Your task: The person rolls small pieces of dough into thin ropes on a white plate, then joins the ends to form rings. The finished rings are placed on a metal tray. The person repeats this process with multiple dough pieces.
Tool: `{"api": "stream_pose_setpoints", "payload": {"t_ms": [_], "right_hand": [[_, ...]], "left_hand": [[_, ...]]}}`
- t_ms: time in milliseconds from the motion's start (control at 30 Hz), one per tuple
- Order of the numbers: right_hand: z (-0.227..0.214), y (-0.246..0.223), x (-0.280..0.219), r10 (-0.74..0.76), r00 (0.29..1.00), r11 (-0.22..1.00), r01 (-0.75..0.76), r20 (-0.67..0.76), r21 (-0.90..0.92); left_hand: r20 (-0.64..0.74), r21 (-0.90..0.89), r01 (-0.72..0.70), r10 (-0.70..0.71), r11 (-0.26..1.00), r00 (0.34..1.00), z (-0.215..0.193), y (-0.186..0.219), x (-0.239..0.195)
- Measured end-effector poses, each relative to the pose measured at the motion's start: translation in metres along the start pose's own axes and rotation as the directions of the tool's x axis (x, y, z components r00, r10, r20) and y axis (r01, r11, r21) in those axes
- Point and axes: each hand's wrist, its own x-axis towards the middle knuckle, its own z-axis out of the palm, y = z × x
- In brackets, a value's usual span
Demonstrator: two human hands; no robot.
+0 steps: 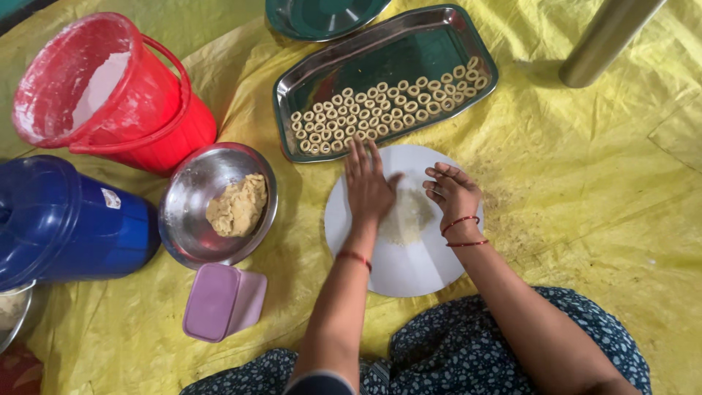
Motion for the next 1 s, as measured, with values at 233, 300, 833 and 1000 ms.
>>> {"api": "stream_pose_setpoints", "payload": {"t_ms": [233, 300, 833, 1000], "right_hand": [[0.006, 0.006, -0.006, 0.033, 0.999, 0.999, -0.033, -0.014, -0.036], [0.005, 0.004, -0.003, 0.014, 1.000, 1.000, -0.014, 0.005, -0.027], [0.002, 0.004, 0.000, 0.028, 0.999, 1.000, -0.028, 0.021, -0.009], [0.002, 0.007, -0.004, 0.050, 0.999, 0.998, -0.050, 0.014, -0.031]], "left_hand": [[0.298, -0.101, -0.033, 0.062, 0.994, 0.952, -0.037, 0.026, -0.120], [0.297, -0.134, -0.029, 0.068, 0.991, 0.952, -0.035, 0.026, -0.117], [0.045, 0.040, -0.011, 0.009, 0.999, 0.999, -0.006, 0.005, -0.017], [0.213, -0.151, -0.016, 0.048, 0.988, 0.976, -0.030, 0.031, -0.131]]}}
